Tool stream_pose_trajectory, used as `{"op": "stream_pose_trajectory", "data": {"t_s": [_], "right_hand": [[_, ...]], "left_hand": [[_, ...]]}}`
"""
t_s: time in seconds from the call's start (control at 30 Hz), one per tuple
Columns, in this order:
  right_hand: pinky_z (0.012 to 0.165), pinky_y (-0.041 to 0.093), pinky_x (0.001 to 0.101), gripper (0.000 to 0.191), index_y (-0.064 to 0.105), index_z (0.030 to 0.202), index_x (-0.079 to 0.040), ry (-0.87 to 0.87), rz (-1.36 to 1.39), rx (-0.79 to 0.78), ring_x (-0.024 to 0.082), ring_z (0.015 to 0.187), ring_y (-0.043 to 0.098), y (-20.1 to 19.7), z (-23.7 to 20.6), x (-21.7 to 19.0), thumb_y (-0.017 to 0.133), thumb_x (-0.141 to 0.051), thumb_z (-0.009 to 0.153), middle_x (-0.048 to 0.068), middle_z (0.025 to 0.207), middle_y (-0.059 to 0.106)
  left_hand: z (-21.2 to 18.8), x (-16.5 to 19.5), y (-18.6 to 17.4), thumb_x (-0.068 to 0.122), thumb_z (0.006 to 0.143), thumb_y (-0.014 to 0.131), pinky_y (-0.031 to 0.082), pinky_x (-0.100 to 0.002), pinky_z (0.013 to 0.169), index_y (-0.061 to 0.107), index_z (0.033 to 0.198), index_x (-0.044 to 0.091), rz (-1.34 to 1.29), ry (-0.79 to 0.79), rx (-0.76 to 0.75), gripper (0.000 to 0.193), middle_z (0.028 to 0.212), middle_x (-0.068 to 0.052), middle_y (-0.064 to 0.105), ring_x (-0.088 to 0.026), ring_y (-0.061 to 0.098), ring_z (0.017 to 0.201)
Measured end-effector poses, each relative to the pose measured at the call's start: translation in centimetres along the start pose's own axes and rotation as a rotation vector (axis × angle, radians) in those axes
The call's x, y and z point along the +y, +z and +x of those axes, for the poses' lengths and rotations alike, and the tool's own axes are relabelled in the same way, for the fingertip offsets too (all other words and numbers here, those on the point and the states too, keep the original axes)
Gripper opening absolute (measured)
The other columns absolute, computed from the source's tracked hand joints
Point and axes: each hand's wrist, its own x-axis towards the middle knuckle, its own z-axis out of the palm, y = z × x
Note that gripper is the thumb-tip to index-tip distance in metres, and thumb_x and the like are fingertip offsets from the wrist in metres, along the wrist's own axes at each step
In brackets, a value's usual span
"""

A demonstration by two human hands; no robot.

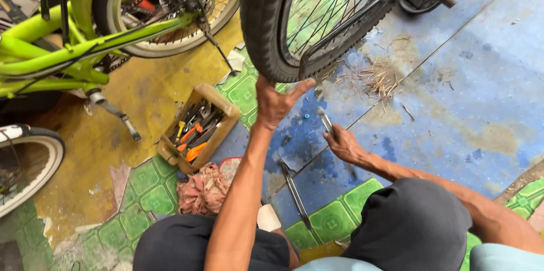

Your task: The person removes the inner tube from a bicycle tire, inspects the tire, and then reinserts the inner tube. They use a tire lever to pry the tire bead off the rim and later use an air hose to inflate the tire.

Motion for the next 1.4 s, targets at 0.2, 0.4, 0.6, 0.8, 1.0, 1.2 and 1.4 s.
{"op": "stream_pose_trajectory", "data": {"t_s": [0.2, 0.4, 0.6, 0.8, 1.0, 1.2, 1.4], "right_hand": [[0.065, 0.052, 0.051, 0.025, 0.058, 0.112, -0.004, 0.232, 0.098, -0.329, 0.04, 0.073, 0.064, 4.6, -2.4, 1.3, 0.062, -0.022, 0.095, 0.021, 0.085, 0.065], [0.071, 0.056, 0.0498, 0.032, 0.062, 0.119, -0.007, -0.322, -0.347, -0.2, 0.04, 0.084, 0.067, 2.4, -0.5, -0.6, 0.066, -0.019, 0.09, 0.021, 0.099, 0.069], [0.088, 0.053, 0.0467, 0.043, 0.06, 0.131, -0.01, -0.673, -0.636, -0.179, 0.034, 0.109, 0.061, 1.3, 3.9, -5.3, 0.063, -0.013, 0.088, 0.015, 0.121, 0.062], [0.082, 0.05, 0.0432, 0.041, 0.062, 0.125, -0.011, -0.831, -0.987, -0.325, 0.029, 0.109, 0.055, 5.5, 6.5, -7.5, 0.06, -0.009, 0.084, 0.013, 0.116, 0.055], [0.079, 0.053, 0.0392, 0.02, 0.066, 0.108, -0.009, -0.717, -0.531, -0.124, 0.028, 0.093, 0.063, 6.0, 7.1, -6.3, 0.063, -0.017, 0.09, 0.012, 0.101, 0.064], [0.064, 0.053, 0.0311, 0.029, 0.071, 0.118, -0.007, 0.117, 0.297, 0.035, 0.019, 0.077, 0.065, -3.6, 6.7, -2.0, 0.055, -0.014, 0.096, 0.01, 0.09, 0.071], [0.058, 0.05, 0.0319, 0.022, 0.064, 0.101, -0.001, 0.242, 0.391, 0.078, 0.016, 0.07, 0.058, -11.1, 2.7, 2.8, 0.052, -0.019, 0.101, 0.005, 0.083, 0.063]], "left_hand": [[-0.9, -5.4, -0.7, 0.012, 0.086, 0.08, 0.057, -0.032, 0.07, 0.075, 0.088, 0.003, 0.0, -0.304, -0.081, 0.011, 0.078, -0.002, 0.077, -0.013, 0.073, 0.07], [0.1, -4.5, -2.4, 0.015, 0.087, 0.081, 0.057, -0.032, 0.073, 0.075, 0.094, 0.002, -0.019, -0.324, -0.182, 0.016, 0.084, -0.004, 0.077, -0.013, 0.072, 0.076], [0.2, -2.8, -2.2, 0.03, 0.081, 0.089, 0.061, -0.033, 0.086, 0.059, 0.125, 0.004, 0.044, -0.238, -0.15, 0.059, 0.11, -0.008, 0.075, -0.019, 0.074, 0.097], [0.0, -2.0, -3.6, 0.035, 0.087, 0.086, 0.058, -0.039, 0.095, 0.06, 0.133, 0.003, 0.185, -0.234, -0.24, 0.062, 0.121, -0.014, 0.074, -0.027, 0.074, 0.111], [0.4, -1.3, -4.1, 0.043, 0.088, 0.084, 0.058, -0.037, 0.103, 0.057, 0.139, 0.005, 0.181, -0.28, -0.258, 0.069, 0.129, -0.013, 0.074, -0.025, 0.073, 0.121], [0.9, -2.6, -5.8, 0.049, 0.079, 0.087, 0.054, -0.037, 0.111, 0.044, 0.145, 0.005, -0.003, -0.316, -0.325, 0.09, 0.126, -0.009, 0.072, -0.021, 0.072, 0.117], [0.8, -3.5, -6.5, 0.034, 0.087, 0.09, 0.055, -0.041, 0.12, 0.062, 0.14, 0.005, -0.316, -0.414, -0.346, 0.067, 0.131, -0.009, 0.073, -0.019, 0.07, 0.125]]}}
